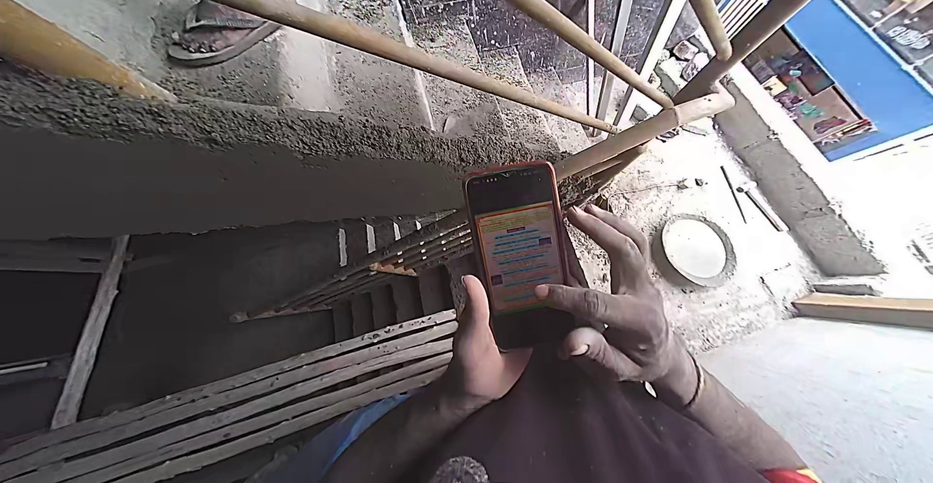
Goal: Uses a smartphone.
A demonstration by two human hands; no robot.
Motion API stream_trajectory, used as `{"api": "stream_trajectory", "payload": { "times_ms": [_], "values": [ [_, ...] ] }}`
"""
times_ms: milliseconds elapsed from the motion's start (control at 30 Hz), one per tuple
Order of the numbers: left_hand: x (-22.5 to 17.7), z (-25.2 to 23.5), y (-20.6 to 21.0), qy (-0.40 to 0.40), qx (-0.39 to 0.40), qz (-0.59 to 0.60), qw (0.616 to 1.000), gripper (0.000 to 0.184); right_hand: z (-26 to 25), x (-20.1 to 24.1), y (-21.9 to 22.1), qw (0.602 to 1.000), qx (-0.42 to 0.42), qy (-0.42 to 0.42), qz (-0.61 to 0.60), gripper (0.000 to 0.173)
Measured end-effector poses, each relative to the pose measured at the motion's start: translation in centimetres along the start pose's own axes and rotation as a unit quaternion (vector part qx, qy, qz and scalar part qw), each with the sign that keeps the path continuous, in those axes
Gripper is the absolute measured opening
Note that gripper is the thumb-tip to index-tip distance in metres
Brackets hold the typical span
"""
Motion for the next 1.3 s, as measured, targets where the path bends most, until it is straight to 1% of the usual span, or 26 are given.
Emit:
{"api": "stream_trajectory", "payload": {
  "times_ms": [233, 567, 900, 1100, 1300],
  "values": [
    [1.2, -1.1, 0.6, -0.004, 0.014, -0.006, 1.0, 0.06, 0.7, -0.8, -1.2, 1.0, -0.016, 0.001, 0.001, 0.043],
    [3.4, -2.6, 1.5, -0.01, -0.003, -0.026, 1.0, 0.059, 1.7, -2.4, -3.3, 0.999, -0.033, 0.006, -0.008, 0.043],
    [6.3, -4.6, 2.7, 0.0, -0.005, -0.037, 0.999, 0.058, 2.8, -4.3, -6.2, 0.999, -0.042, 0.007, -0.013, 0.043],
    [8.2, -5.9, 3.4, 0.011, 0.008, -0.037, 0.999, 0.057, 3.3, -5.4, -8.3, 0.999, -0.036, 0.005, -0.016, 0.043],
    [10.2, -6.9, 4.2, 0.016, 0.001, -0.043, 0.999, 0.059, 3.8, -6.7, -10.3, 0.999, -0.032, 0.0, -0.029, 0.042]
  ]
}}
Point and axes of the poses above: each hand's wrist, its own z-axis away from the middle knuckle, its own y-axis out of the palm, x = y × z, the point moved 2 cm from there along -z, towards the middle knuckle, and after that the axes turned 4 degrees about x, right-handed, at the moved point
